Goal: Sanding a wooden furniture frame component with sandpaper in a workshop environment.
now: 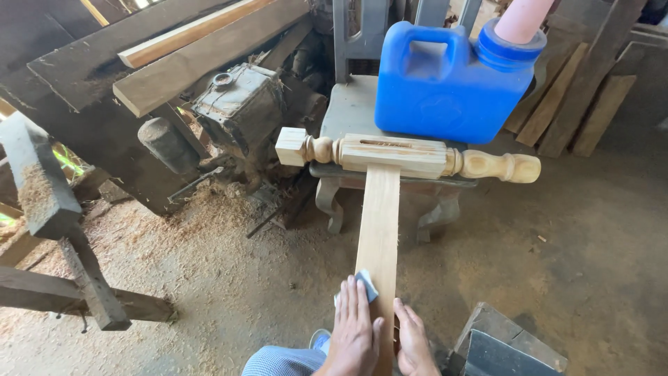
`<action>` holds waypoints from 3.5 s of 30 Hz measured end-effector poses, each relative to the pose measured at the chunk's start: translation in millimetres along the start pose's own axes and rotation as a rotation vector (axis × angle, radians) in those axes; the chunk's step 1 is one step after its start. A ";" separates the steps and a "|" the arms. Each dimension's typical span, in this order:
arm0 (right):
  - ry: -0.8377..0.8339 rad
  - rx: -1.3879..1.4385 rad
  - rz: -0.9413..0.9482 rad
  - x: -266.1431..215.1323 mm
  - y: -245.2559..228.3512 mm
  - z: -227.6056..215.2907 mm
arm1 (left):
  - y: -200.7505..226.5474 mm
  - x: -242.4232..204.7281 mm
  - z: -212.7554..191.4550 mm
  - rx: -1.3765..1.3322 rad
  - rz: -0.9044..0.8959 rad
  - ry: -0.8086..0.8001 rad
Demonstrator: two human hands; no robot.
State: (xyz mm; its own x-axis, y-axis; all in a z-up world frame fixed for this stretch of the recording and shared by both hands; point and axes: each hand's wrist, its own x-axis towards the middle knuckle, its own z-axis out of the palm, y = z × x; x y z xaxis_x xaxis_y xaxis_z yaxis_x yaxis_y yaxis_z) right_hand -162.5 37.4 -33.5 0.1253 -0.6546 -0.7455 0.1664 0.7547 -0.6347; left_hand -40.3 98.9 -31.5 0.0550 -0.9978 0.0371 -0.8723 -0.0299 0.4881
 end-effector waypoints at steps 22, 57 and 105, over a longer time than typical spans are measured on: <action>-0.032 0.046 -0.066 21.7 11.5 -5.1 | -29.8 191.3 -47.4 -0.375 -0.099 0.369; -0.077 0.046 -0.116 7.5 1.9 2.7 | -15.7 36.7 -39.2 -0.071 -0.205 -0.051; -0.022 0.089 -0.166 22.1 17.1 -5.4 | -24.2 42.5 0.7 0.410 0.158 0.327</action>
State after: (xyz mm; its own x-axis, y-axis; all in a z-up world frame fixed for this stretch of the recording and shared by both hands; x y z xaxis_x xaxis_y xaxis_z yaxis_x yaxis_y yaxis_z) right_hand -162.2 36.0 -61.9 0.1103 -0.7713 -0.6268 0.2723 0.6300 -0.7273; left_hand -17.2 57.1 -42.4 -0.0009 -0.9234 0.3838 -0.9965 0.0330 0.0769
